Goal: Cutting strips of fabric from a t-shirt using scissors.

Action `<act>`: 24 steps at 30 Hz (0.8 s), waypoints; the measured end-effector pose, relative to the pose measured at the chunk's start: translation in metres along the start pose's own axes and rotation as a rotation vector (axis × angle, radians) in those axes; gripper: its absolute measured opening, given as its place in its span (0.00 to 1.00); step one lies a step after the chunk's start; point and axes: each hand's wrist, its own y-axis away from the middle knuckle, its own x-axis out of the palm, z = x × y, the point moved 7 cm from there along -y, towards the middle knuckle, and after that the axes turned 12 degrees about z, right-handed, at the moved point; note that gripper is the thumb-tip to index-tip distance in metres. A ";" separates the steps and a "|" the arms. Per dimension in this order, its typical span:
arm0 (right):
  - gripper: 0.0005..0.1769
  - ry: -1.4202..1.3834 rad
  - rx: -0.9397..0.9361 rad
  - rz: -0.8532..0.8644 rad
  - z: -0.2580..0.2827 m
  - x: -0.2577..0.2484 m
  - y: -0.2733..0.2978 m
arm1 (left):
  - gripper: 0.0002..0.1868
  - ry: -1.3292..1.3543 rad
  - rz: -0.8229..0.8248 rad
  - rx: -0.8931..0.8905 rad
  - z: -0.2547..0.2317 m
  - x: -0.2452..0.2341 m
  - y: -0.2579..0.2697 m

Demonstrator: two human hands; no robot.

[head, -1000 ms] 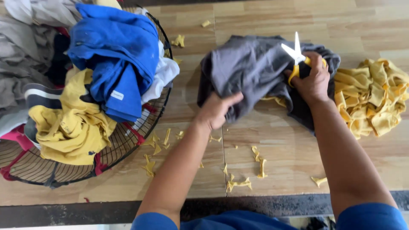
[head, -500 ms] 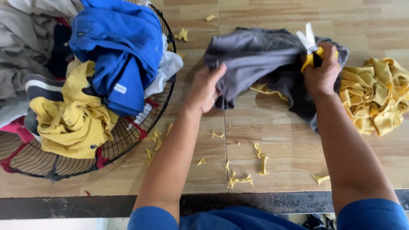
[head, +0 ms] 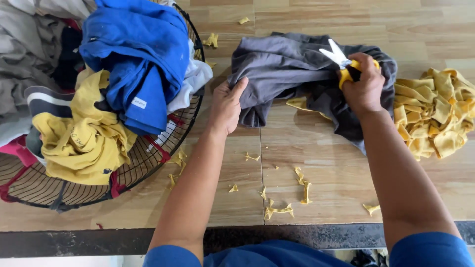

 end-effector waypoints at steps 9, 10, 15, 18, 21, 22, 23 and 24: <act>0.54 -0.073 0.002 0.319 0.030 -0.033 -0.020 | 0.22 -0.340 0.002 -0.169 -0.023 0.017 0.001; 0.54 -0.073 0.001 0.316 0.041 -0.043 -0.020 | 0.22 -0.341 0.004 -0.166 -0.024 0.017 -0.001; 0.32 -0.151 -0.330 0.230 0.119 -0.066 0.001 | 0.29 0.132 0.158 -0.344 -0.001 0.022 -0.002; 0.33 -0.547 0.230 0.503 0.118 -0.010 0.052 | 0.18 -0.004 -0.024 -0.226 -0.018 0.041 -0.005; 0.46 -1.050 0.410 0.724 0.122 0.036 0.107 | 0.17 0.054 0.032 -0.249 -0.032 0.055 -0.006; 0.46 -1.051 0.412 0.731 0.127 0.036 0.109 | 0.17 0.056 0.025 -0.251 -0.036 0.053 -0.006; 0.45 -1.057 0.474 0.794 0.131 0.038 0.116 | 0.16 0.057 0.057 -0.262 -0.039 0.055 -0.007; 0.44 -1.062 0.536 0.857 0.135 0.040 0.122 | 0.15 0.058 0.089 -0.272 -0.041 0.057 -0.009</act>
